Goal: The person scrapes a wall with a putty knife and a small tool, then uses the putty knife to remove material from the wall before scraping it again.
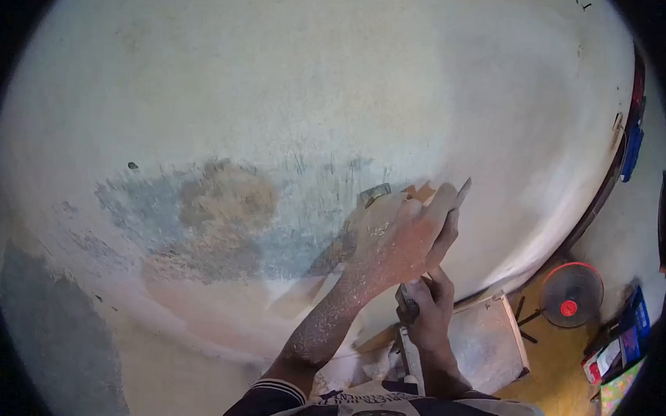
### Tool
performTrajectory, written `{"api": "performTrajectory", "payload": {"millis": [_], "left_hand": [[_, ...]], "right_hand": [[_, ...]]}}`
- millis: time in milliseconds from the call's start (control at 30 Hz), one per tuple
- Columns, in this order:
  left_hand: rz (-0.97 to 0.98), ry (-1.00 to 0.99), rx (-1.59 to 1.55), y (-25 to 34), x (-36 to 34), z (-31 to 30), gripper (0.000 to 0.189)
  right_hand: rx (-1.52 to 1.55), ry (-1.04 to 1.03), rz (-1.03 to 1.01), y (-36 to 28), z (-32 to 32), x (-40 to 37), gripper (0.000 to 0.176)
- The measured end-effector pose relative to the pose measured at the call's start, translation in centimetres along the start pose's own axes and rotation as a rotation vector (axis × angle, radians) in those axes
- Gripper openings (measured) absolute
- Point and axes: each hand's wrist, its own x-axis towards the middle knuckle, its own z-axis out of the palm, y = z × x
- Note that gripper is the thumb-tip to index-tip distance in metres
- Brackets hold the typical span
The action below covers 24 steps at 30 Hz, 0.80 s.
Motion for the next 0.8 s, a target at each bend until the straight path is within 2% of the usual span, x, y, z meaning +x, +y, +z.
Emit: {"api": "performTrajectory", "payload": {"millis": [67,167,267,367,467,567,600,700,800], "left_hand": [[0.067,0.045,0.065,-0.1,0.4,-0.3,0.022],[-0.021,-0.124,0.019,0.2,1.8,-1.7,0.031],[-0.092,-0.069,0.026,0.6,-0.1,-0.5,0.018],[-0.108,-0.114,0.106,0.9,1.3,-1.5,0.018],[-0.156,-0.186,-0.001,1.3,2.8,-3.2,0.018],[-0.034,-0.042,0.089,0.2,0.4,-1.1,0.023],[-0.104,-0.152,0.048,0.4,0.1,-1.3,0.026],[-0.101,-0.111,0.037,0.8,1.8,-2.4,0.029],[-0.148,-0.104,0.006,1.0,1.8,-2.3,0.031]], "right_hand": [[0.009,0.047,0.002,0.3,0.2,0.7,0.044],[0.028,0.074,-0.003,-2.7,2.2,0.3,0.028],[0.048,0.034,0.043,-2.2,1.3,-0.9,0.028],[0.069,0.042,0.048,-1.1,0.2,0.8,0.037],[0.092,0.002,0.045,-3.5,1.5,0.8,0.04],[0.101,-0.034,0.014,-2.4,1.3,-0.5,0.036],[0.092,-0.013,0.031,-2.2,1.5,-0.5,0.038],[0.103,0.024,0.06,-2.9,1.5,0.9,0.043],[0.114,0.022,0.034,-3.3,2.0,0.4,0.04]]}}
